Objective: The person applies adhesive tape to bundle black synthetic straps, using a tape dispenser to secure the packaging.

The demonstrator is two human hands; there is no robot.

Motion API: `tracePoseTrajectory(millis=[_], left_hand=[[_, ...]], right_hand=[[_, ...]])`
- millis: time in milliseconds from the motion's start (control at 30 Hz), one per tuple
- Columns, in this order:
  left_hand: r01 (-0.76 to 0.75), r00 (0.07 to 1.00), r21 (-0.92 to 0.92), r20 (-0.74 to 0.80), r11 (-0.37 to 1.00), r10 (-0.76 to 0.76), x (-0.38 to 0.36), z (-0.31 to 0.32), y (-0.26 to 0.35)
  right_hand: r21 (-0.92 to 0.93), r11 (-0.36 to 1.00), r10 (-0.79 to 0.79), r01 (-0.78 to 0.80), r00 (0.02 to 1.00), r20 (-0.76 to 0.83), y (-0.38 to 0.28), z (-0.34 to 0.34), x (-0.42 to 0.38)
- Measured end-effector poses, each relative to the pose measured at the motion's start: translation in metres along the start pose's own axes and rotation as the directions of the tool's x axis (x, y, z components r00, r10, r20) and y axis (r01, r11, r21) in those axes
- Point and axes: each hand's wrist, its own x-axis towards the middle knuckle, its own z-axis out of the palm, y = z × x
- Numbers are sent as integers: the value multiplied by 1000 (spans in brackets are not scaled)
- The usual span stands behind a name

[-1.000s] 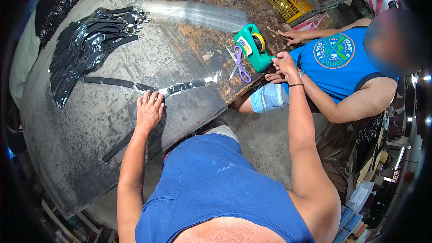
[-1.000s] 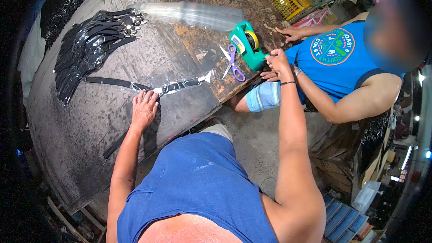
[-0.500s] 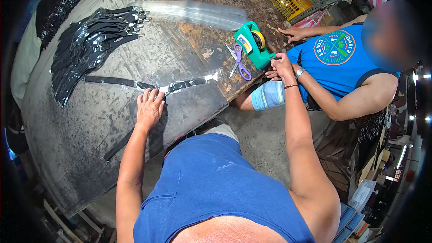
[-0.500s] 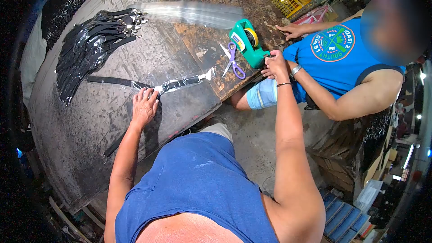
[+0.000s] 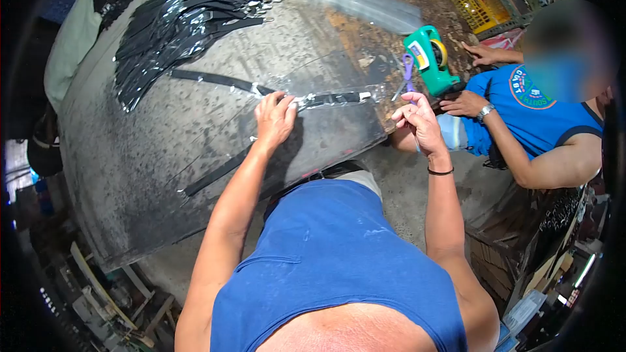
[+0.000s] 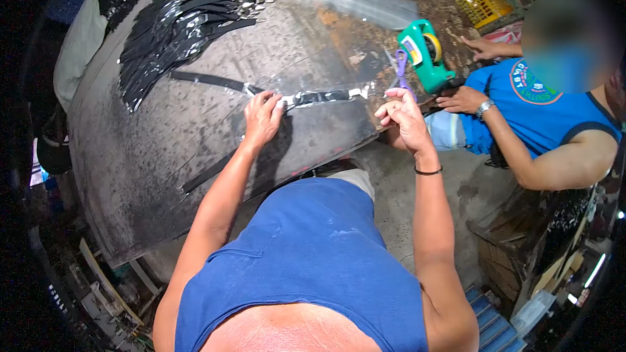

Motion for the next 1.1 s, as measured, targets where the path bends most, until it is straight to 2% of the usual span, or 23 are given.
tracePoseTrajectory(millis=[67, 100, 200, 233, 267, 300, 367, 433, 500, 533, 567, 600, 633, 700, 833, 867, 900, 933, 967, 1000, 1033, 1067, 1100], left_hand=[[-30, 994, -16, -109, 999, 29, 5, -11, 17], [-54, 994, -127, -103, 991, 41, 8, -18, 27], [7, 994, -449, 104, 894, 45, 2, -26, 52], [136, 974, -629, 228, 766, 15, 1, -29, 59], [236, 952, -673, 305, 701, -28, -2, -33, 68], [274, 951, -701, 300, 659, -76, -8, -32, 73], [250, 948, -702, 319, 667, -19, -13, -36, 71], [272, 945, -662, 321, 698, -64, -20, -44, 68], [311, 948, -654, 270, 690, -171, -28, -47, 64], [365, 931, -688, 281, 627, -234, -32, -45, 61], [372, 928, -687, 282, 624, -243, -34, -45, 57], [435, 898, -739, 309, 515, -313, -34, -44, 53], [483, 861, -781, 342, 395, -376, -32, -45, 50], [493, 851, -788, 348, 369, -394, -32, -47, 47], [504, 818, -829, 368, 242, -441, -35, -44, 45], [507, 829, -808, 361, 301, -427, -36, -43, 43], [508, 839, -783, 355, 359, -413, -36, -42, 41], [441, 888, -772, 300, 458, -350, -37, -42, 37], [445, 884, -772, 300, 454, -357, -38, -42, 33], [335, 939, -638, 165, 693, -302, -39, -43, 28], [207, 977, -441, 49, 873, -207, -41, -43, 23], [155, 987, -321, 15, 934, -158, -47, -34, 12], [163, 986, -319, 15, 934, -167, -48, -36, 7]], right_hand=[[-93, 996, 17, -10, 997, 77, -4, 26, 1], [-85, 996, 25, -17, 995, 92, -4, 38, 3], [-211, 977, 41, 7, 974, 222, -9, 78, 7], [-208, 978, 48, 2, 971, 235, -8, 89, 10], [-238, 971, 62, 6, 958, 279, -7, 99, 12], [-269, 963, 77, 13, 944, 322, -5, 107, 15], [-258, 966, 77, 20, 930, 360, 6, 118, 21], [-313, 950, 123, -4, 923, 363, 10, 130, 23], [-354, 935, 156, -35, 935, 318, 19, 140, 22], [-320, 944, 136, -78, 977, 163, 26, 147, 22], [-279, 953, 120, -114, 993, 1, 34, 152, 22], [-169, 970, 174, -173, 985, -10, 42, 150, 24], [-173, 969, 177, -176, 984, -6, 51, 152, 23], [174, 946, 273, -272, 962, 23, 60, 161, 18], [66, 969, 239, -238, 971, -5, 57, 183, 19], [63, 968, 245, -244, 970, -1, 58, 182, 22], [-84, 978, 189, -189, 982, -13, 60, 179, 26], [-230, 964, 131, -131, 991, -16, 61, 176, 31], [-232, 963, 137, -136, 991, -12, 60, 173, 37], [-420, 907, 6, -9, 1000, -7, 58, 171, 45], [-588, 801, -122, 112, 992, 24, 56, 168, 54], [-605, 789, -84, 107, 994, 65, 54, 164, 67], [-646, 758, -11, 96, 991, 135, 52, 160, 82]])
